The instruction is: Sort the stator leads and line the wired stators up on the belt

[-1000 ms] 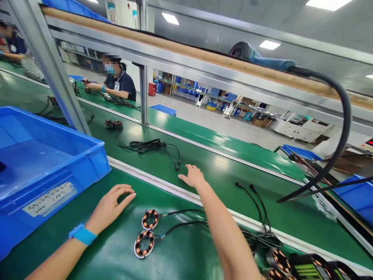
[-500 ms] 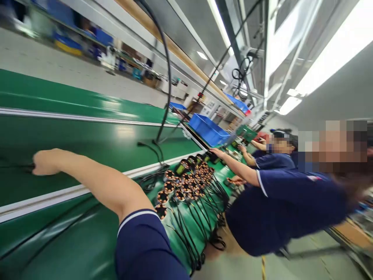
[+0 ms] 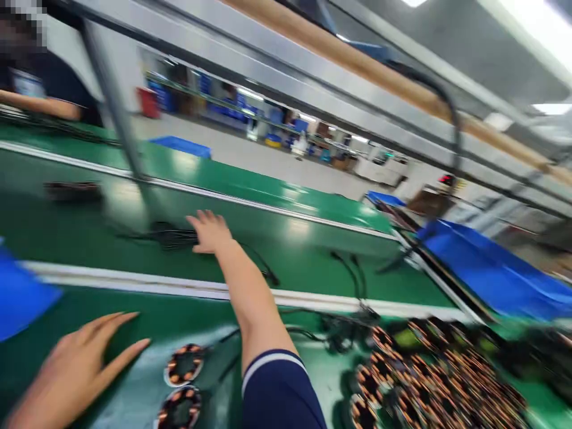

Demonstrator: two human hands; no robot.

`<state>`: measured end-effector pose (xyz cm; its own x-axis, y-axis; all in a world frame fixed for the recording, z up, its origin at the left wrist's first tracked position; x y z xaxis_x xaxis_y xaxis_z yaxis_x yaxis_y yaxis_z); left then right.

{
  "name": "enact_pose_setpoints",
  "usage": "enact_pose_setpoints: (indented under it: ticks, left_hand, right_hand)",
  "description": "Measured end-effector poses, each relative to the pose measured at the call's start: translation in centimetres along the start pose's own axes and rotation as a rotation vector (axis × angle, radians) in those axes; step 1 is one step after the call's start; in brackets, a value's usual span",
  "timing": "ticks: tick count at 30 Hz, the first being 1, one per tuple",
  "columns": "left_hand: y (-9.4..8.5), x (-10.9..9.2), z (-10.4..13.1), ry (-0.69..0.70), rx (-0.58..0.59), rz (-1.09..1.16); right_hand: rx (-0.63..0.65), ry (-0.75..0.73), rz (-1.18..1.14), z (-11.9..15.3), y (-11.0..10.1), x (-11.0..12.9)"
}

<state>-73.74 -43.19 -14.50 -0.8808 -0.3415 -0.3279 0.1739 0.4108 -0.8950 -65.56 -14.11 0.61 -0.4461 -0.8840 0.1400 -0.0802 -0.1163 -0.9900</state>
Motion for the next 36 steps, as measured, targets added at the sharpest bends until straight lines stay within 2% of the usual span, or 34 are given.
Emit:
enact_pose_setpoints:
  ticks: [2, 5, 7, 9, 12, 15, 18, 20, 22, 26, 31, 36]
  left_hand:
    - [-1.6, -0.3, 0.6, -0.070, -0.017, -0.042]
    - [-2.7, -2.0, 0.7, -0.123, 0.013, -0.041]
    - [-3.1, -2.9, 0.8, -0.136, 0.039, -0.037]
    - [-3.3, -3.2, 1.0, -0.142, 0.054, -0.036]
    - [-3.4, -3.3, 1.3, -0.143, 0.055, -0.031]
    - [-3.4, -3.3, 1.3, -0.142, 0.049, -0.020]
    - [-3.4, -3.4, 1.3, -0.145, 0.050, -0.013]
    - [-3.5, -3.4, 1.3, -0.146, 0.051, -0.013]
    - [-3.6, -3.3, 1.3, -0.141, 0.049, -0.015]
    - [-3.6, -3.0, 1.2, -0.130, 0.038, -0.015]
    - [-3.7, -3.1, 1.2, -0.139, 0.021, -0.015]
    - [-3.7, -3.9, 0.2, -0.202, 0.003, -0.024]
  right_hand:
    - [0.039, 0.033, -0.051, -1.3, 1.9, 0.0]
    - [0.044, 0.157, -0.090, -2.3, 3.9, -0.5]
    - [0.050, 0.243, -0.125, -2.1, 4.3, -1.0]
    - [0.063, 0.282, -0.186, -1.4, 3.8, -1.6]
    - [0.010, 0.233, -0.308, -0.2, 1.6, -2.2]
    - [-0.133, 0.173, -0.408, 0.4, -2.0, -1.8]
    - [-0.345, 0.121, -0.451, 0.3, -6.3, 0.0]
    - [-0.507, 0.033, -0.463, 0.1, -9.1, 1.5]
    - [-0.615, -0.059, -0.453, 0.2, -11.3, 2.8]
    - [-0.676, -0.116, -0.366, 1.5, -13.9, 3.7]
    - [-0.718, -0.125, -0.283, 5.7, -16.1, 1.7]
    - [-0.672, -0.168, -0.094, 14.1, -18.2, -3.2]
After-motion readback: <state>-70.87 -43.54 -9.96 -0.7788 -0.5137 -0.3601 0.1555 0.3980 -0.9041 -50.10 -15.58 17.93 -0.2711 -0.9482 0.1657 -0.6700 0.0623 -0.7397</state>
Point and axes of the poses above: each hand's wrist, its own z-axis away from the middle knuckle, its own y-axis out of the palm, x = y × z, the point moved 1 cm from there along -z, towards the middle knuckle, and after that the axes turned 10 degrees about -z, right-handed, at the moved point
